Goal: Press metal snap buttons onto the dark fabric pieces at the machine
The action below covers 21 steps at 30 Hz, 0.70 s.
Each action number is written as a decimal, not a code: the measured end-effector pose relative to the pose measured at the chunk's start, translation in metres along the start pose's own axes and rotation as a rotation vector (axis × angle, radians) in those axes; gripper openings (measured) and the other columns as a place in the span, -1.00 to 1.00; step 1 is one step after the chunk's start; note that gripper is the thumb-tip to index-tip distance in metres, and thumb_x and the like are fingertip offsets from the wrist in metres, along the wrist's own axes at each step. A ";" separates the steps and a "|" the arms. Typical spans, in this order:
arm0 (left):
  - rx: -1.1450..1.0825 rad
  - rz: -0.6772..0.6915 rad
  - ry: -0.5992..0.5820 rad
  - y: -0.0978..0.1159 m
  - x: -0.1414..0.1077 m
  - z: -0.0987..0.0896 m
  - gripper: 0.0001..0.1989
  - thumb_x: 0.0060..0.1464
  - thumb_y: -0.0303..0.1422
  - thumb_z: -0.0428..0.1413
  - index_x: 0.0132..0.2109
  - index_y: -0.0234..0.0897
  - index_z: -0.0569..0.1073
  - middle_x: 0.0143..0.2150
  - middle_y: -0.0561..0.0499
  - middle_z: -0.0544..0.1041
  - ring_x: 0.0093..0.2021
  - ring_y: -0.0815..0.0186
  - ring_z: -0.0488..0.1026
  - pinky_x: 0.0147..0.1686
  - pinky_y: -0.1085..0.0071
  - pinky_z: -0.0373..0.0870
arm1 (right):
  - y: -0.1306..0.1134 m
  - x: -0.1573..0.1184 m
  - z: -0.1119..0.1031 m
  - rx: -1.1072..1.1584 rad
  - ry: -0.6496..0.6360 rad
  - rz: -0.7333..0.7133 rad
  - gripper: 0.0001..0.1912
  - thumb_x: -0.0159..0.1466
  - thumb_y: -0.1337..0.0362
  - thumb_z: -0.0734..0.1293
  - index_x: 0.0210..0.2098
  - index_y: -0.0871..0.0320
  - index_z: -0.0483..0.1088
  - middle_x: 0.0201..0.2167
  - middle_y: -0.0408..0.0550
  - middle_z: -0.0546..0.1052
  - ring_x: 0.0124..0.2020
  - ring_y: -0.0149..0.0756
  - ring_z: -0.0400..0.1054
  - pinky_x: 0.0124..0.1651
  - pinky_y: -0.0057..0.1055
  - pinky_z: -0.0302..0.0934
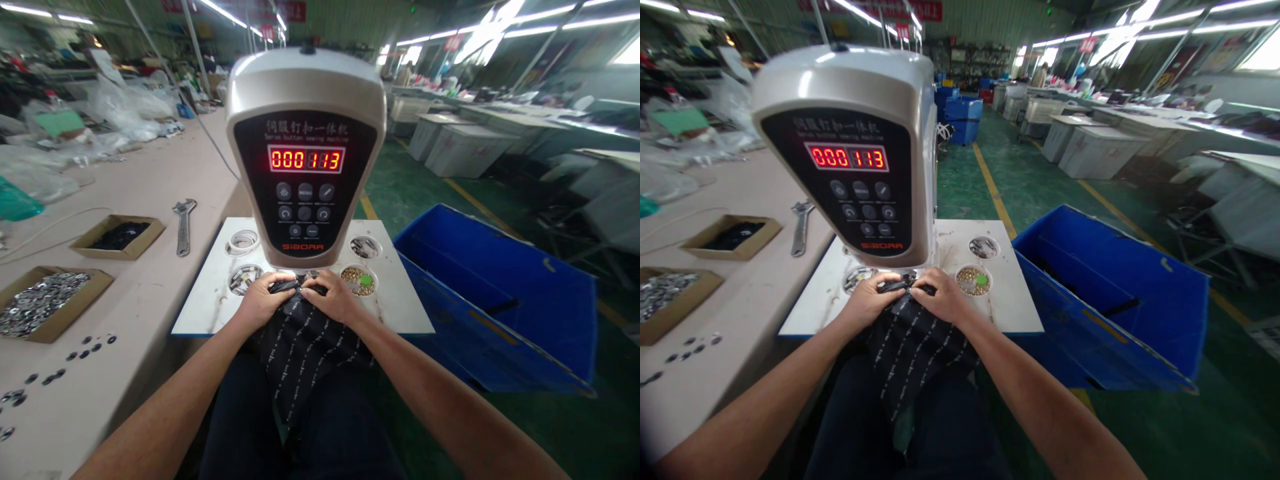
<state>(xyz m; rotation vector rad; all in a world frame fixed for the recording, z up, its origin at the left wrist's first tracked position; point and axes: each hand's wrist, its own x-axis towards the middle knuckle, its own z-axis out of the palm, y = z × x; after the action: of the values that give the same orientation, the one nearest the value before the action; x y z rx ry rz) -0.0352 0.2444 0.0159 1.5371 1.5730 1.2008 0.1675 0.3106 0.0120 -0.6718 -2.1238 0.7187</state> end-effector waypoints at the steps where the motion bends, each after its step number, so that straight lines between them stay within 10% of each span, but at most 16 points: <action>1: 0.017 0.023 0.000 0.000 0.000 -0.001 -0.70 0.02 -0.25 0.26 -0.08 -0.21 0.61 -0.08 -0.05 0.63 -0.02 0.14 0.54 0.10 0.20 0.40 | 0.000 0.000 0.000 -0.004 -0.003 0.010 -0.94 0.26 0.31 0.41 -0.28 0.11 0.56 -0.25 -0.09 0.54 -0.15 -0.26 0.42 0.00 -0.33 0.29; 12: 0.732 0.276 -0.153 0.002 -0.015 -0.012 -0.61 0.36 -0.14 -0.07 0.16 -0.06 0.51 -0.03 -0.08 0.49 -0.18 0.22 0.51 -0.30 0.39 0.36 | 0.001 -0.001 -0.006 0.019 -0.092 0.103 -0.86 0.34 0.25 0.35 -0.22 0.11 0.58 -0.16 -0.06 0.54 -0.08 -0.25 0.43 0.08 -0.30 0.27; 21: 0.803 0.261 -0.174 0.000 -0.016 -0.011 -0.56 0.39 -0.12 -0.17 0.24 -0.01 0.44 -0.15 -0.04 0.52 -0.25 0.22 0.51 -0.32 0.39 0.33 | 0.000 -0.002 -0.006 -0.052 -0.090 0.103 -0.86 0.35 0.29 0.35 -0.18 0.11 0.59 -0.25 -0.09 0.52 -0.16 -0.28 0.41 0.00 -0.34 0.27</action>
<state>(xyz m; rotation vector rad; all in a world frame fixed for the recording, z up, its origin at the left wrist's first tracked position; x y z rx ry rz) -0.0433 0.2267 0.0182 2.3297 1.8839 0.5233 0.1736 0.3111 0.0145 -0.7959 -2.2088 0.7643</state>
